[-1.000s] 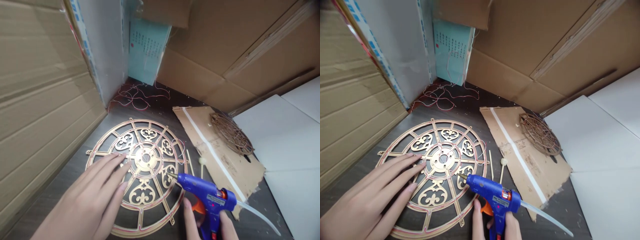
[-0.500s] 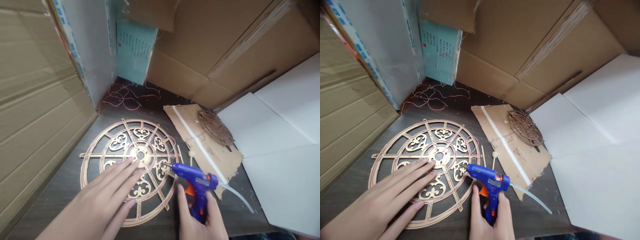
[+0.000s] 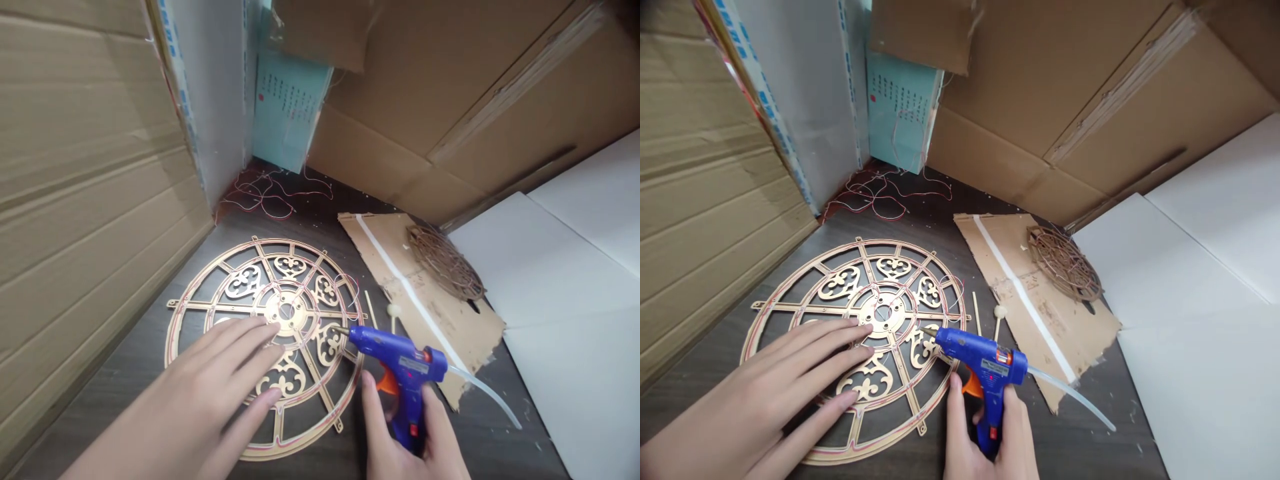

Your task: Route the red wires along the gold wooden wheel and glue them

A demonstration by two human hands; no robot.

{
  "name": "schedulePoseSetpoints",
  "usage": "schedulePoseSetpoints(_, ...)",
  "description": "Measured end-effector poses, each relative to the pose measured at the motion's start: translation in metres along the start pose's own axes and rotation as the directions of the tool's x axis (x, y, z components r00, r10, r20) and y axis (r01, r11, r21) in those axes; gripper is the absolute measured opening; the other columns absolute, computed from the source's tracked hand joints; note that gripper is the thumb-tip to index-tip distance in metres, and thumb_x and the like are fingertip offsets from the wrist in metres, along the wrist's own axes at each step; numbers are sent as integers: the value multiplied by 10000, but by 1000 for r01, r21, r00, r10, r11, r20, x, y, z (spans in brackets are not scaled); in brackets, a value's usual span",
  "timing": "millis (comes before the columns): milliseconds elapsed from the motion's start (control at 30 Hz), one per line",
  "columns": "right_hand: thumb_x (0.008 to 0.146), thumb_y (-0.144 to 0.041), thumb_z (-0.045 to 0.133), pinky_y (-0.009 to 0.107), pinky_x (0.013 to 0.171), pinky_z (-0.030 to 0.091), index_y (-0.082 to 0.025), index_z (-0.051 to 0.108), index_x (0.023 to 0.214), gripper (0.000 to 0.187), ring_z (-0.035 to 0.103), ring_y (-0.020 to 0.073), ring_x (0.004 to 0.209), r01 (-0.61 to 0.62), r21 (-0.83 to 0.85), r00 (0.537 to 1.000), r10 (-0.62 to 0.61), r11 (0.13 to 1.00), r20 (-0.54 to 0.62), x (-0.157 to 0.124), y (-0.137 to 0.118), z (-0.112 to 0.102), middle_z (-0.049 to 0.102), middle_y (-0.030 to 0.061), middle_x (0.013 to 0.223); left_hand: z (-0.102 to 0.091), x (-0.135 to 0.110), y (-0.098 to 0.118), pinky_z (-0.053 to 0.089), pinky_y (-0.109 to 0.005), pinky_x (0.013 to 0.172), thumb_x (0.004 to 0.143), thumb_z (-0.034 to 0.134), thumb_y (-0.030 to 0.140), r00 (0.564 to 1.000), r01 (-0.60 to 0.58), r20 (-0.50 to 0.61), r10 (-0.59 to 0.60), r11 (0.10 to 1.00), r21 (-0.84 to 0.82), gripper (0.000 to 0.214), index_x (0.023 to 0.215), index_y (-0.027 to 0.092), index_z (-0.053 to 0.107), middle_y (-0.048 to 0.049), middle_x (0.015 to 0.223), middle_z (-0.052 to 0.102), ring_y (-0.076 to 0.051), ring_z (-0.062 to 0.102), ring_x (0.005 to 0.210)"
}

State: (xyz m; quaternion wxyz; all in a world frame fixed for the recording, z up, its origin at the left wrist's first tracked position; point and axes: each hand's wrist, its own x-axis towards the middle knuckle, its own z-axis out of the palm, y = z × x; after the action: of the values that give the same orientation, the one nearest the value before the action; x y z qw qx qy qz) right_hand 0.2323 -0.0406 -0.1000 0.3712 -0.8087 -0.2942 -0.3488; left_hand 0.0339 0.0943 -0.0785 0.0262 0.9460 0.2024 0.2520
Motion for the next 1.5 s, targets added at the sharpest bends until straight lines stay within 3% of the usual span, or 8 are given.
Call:
schedulePoseSetpoints(267,816,-481,858,262,558,415,-196,696,832,328,530,128,494,24,26,1000,-24,999,-9,5,-1,-4,577,-31,597,-6,-8,-2,348,-331,1229,1017,539,298,986,149,-48,-161,969,-197,349,1361,283,597,14,1481,598,-198,530,1390)
schedulePoseSetpoints(400,773,-585,852,288,600,442,-183,744,926,444,593,171,554,-109,-34,993,110,993,29,1,1,-7,652,10,667,-11,-12,-7,399,-332,1195,1044,490,313,859,407,-120,-497,807,-428,250,1235,345,649,81,1381,642,-179,576,1319)
schedulePoseSetpoints(500,800,-641,797,293,584,462,-166,749,1018,524,596,186,559,-231,1,973,230,973,28,-2,2,-9,663,19,669,-11,-9,-9,461,-321,1112,1038,525,400,819,471,-115,-562,772,-426,206,1177,337,665,69,1290,683,-182,618,1234)
schedulePoseSetpoints(767,758,-638,819,302,456,445,-175,751,1028,541,559,204,499,-230,83,972,224,970,71,23,28,-24,658,25,630,1,-4,-2,471,-442,1182,1011,578,349,996,85,-16,-86,995,-46,452,1456,269,557,-26,1528,573,-268,524,1424)
schedulePoseSetpoints(1067,716,-728,791,331,565,474,-163,752,914,600,584,216,496,-316,-92,947,320,944,33,39,45,-19,623,16,565,-4,-22,-28,542,-568,1105,947,485,217,993,-23,120,7,991,128,651,1586,322,415,-3,1616,463,-321,486,1461)
schedulePoseSetpoints(1200,723,-755,763,358,674,496,-160,750,925,629,652,258,594,-319,-86,944,325,944,61,37,46,-13,685,54,664,-7,9,-10,558,-546,1057,852,475,74,999,-27,-16,29,995,92,592,1411,230,594,-75,1502,589,-335,552,1378)
schedulePoseSetpoints(1367,752,-740,761,341,689,492,-162,747,950,611,655,245,595,-250,-69,965,254,966,67,33,46,-13,691,45,668,2,62,28,529,-448,1063,867,444,11,975,-184,99,199,972,-144,451,1185,204,698,-58,1307,711,-260,632,1247)
schedulePoseSetpoints(1500,722,-761,767,360,727,501,-141,764,1002,681,676,269,625,-262,-80,956,270,962,111,36,48,-16,715,61,692,23,69,26,484,-485,1058,832,548,38,967,-183,157,202,975,-130,374,1163,155,679,-120,1259,696,-311,611,1231)
